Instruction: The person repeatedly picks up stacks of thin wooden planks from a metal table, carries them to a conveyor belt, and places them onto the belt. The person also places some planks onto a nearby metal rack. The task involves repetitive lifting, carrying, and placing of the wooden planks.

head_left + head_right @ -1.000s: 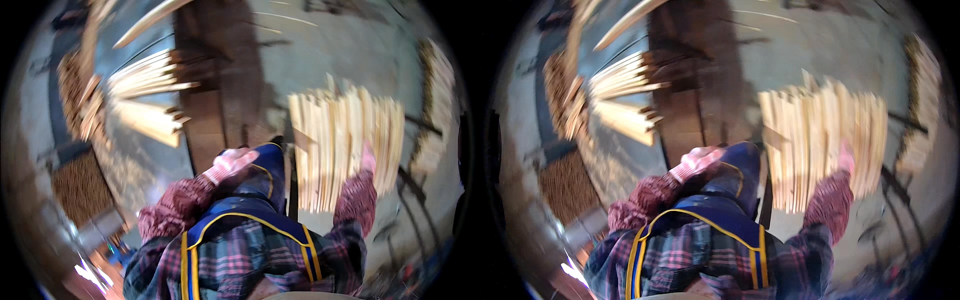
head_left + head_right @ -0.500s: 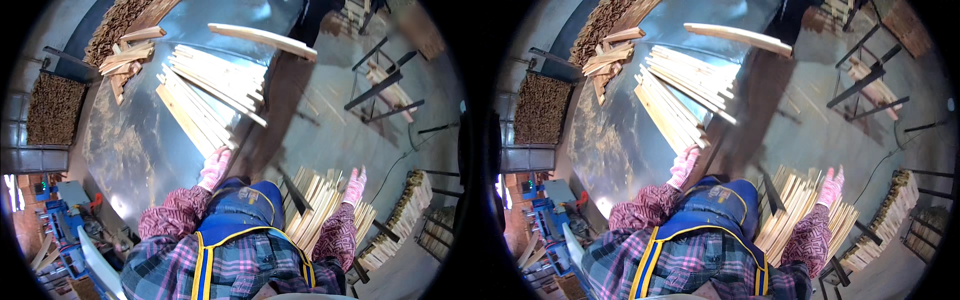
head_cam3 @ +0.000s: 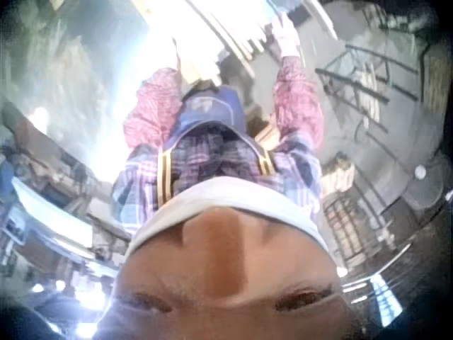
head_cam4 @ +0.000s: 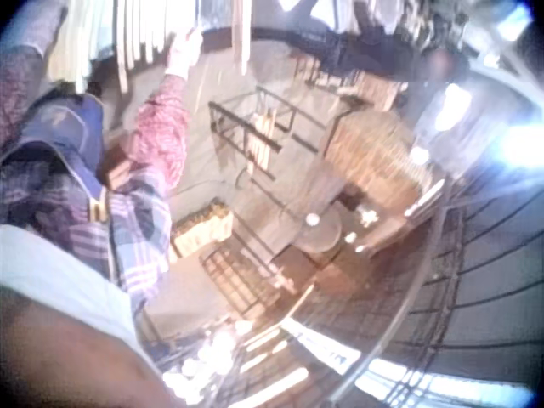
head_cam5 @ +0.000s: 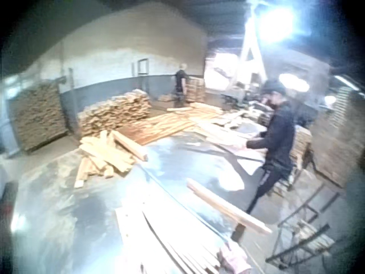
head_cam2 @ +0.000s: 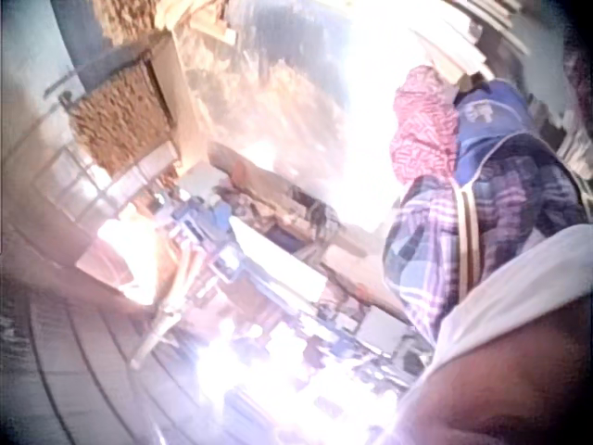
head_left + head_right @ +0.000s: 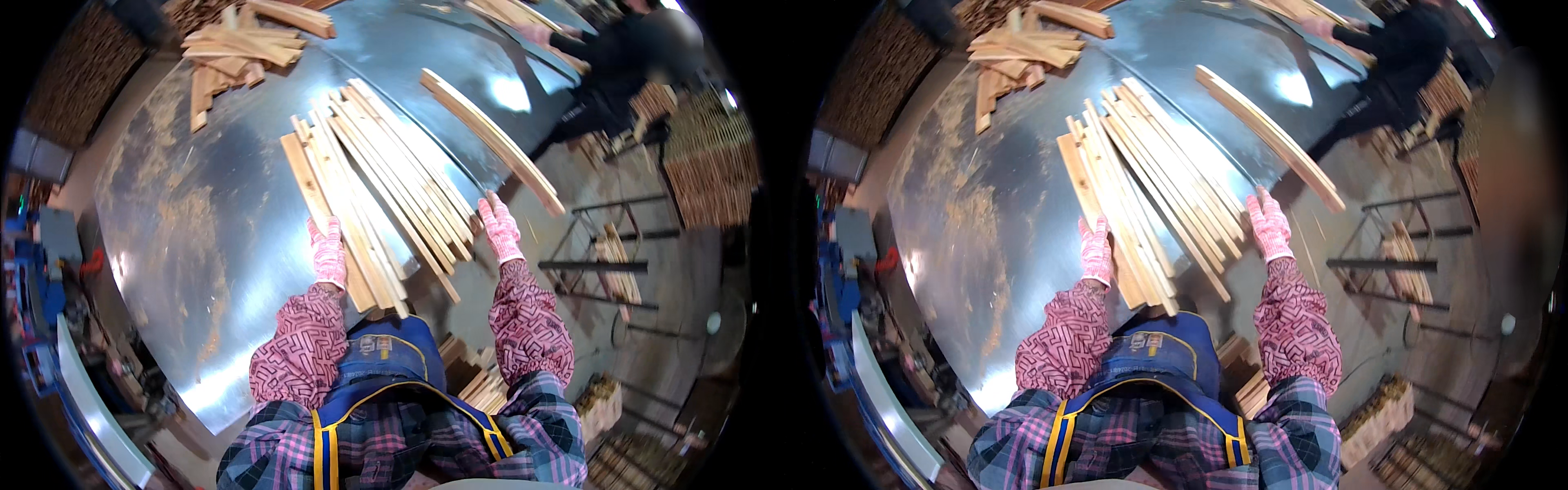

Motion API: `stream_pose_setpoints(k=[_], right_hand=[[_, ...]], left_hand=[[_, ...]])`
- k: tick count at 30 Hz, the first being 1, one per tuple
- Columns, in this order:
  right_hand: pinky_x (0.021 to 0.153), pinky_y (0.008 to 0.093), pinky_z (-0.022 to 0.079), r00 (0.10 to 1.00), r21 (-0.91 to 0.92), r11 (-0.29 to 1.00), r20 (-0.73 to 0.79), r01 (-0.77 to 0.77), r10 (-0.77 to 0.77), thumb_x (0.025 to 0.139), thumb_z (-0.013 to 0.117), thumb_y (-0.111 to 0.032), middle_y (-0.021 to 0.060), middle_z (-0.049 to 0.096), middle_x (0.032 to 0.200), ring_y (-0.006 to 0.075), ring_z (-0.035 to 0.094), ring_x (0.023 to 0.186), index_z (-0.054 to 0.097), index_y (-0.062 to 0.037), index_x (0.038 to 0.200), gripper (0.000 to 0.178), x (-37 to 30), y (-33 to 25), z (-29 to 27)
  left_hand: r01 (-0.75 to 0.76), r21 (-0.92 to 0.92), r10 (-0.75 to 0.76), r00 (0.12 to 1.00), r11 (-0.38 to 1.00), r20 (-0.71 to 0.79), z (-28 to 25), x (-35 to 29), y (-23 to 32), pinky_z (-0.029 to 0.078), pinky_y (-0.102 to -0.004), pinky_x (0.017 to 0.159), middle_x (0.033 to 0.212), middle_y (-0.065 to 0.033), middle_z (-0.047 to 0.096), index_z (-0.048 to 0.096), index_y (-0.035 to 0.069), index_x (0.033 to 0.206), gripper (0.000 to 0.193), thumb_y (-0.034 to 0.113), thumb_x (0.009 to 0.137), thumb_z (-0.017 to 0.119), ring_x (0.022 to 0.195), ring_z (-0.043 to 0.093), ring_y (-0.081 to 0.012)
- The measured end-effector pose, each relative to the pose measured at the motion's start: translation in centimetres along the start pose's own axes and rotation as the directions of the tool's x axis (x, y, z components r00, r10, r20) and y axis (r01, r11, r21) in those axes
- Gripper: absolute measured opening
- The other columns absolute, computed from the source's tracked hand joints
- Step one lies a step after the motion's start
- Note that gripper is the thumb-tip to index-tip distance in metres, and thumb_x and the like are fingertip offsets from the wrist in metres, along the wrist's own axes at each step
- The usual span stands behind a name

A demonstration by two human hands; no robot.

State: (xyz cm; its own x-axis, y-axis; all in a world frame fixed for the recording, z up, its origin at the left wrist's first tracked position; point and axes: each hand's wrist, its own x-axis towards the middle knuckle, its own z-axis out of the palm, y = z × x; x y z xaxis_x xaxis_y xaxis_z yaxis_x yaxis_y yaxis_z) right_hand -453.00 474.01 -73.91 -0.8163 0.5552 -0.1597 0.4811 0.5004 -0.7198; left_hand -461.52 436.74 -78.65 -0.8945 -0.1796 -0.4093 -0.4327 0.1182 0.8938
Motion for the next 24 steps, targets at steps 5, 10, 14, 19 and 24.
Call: stream_pose_setpoints(k=[5,10,14,19,24], right_hand=[[0.107,0.0372,0.042,0.857,-0.168,0.970,0.511,0.173,-0.064,0.098,0.056,-0.050,0.0177,0.062,0.134,0.0331,0.056,0.128,0.059,-0.0109,0.137,0.055,8.9,-6.3,3.6],[0.100,0.0323,0.046,0.945,0.162,0.973,0.258,0.162,-0.201,0.098,0.063,-0.040,0.0155,0.070,0.121,0.0241,0.065,0.114,0.060,-0.0091,0.136,0.049,14.0,-6.4,6.4],[0.104,0.0318,0.043,0.980,0.443,0.888,0.091,0.121,-0.178,0.097,0.065,-0.037,0.0152,0.063,0.131,0.0213,0.061,0.117,0.040,-0.0096,0.152,0.066,13.9,-4.0,13.6],[0.114,0.0363,0.034,0.808,0.522,0.782,0.587,-0.340,-0.040,0.089,0.070,-0.026,0.0164,0.043,0.152,0.0263,0.039,0.141,0.026,-0.0036,0.157,0.084,8.4,-8.9,11.1],[0.087,0.0441,0.059,0.573,0.420,0.668,0.819,-0.614,0.012,0.080,0.074,-0.027,0.0221,0.063,0.122,0.0351,0.068,0.101,0.041,0.0057,0.142,0.078,2.7,-13.5,10.3]], left_hand=[[-0.038,-0.150,0.068,0.978,0.988,0.198,1.1,-0.1,2.5,0.045,-0.0379,0.103,0.131,-0.0171,0.057,0.010,0.008,0.159,0.085,0.017,0.093,0.064,0.116,0.056,-0.0256],[-0.272,-0.088,0.280,0.955,0.958,0.095,3.9,3.6,-1.3,0.042,-0.0389,0.108,0.148,-0.0226,0.042,0.016,0.006,0.158,0.082,0.013,0.093,0.066,0.129,0.052,-0.0309],[-0.364,-0.220,0.332,0.928,0.905,-0.167,6.7,4.3,-4.2,0.039,-0.0426,0.112,0.157,-0.0219,0.030,0.013,0.008,0.159,0.078,0.012,0.097,0.061,0.137,0.045,-0.0310],[0.205,-0.783,-0.095,0.978,0.587,0.185,3.3,1.3,3.0,0.028,-0.0389,0.119,0.160,-0.0204,0.028,0.010,0.012,0.160,0.090,0.014,0.092,0.069,0.146,0.032,-0.0298],[0.167,-0.246,-0.121,0.974,0.955,0.194,-2.0,1.6,0.1,0.030,-0.0343,0.117,0.156,-0.0209,0.036,0.011,0.007,0.160,0.118,0.028,0.073,0.089,0.142,0.039,-0.0317]])
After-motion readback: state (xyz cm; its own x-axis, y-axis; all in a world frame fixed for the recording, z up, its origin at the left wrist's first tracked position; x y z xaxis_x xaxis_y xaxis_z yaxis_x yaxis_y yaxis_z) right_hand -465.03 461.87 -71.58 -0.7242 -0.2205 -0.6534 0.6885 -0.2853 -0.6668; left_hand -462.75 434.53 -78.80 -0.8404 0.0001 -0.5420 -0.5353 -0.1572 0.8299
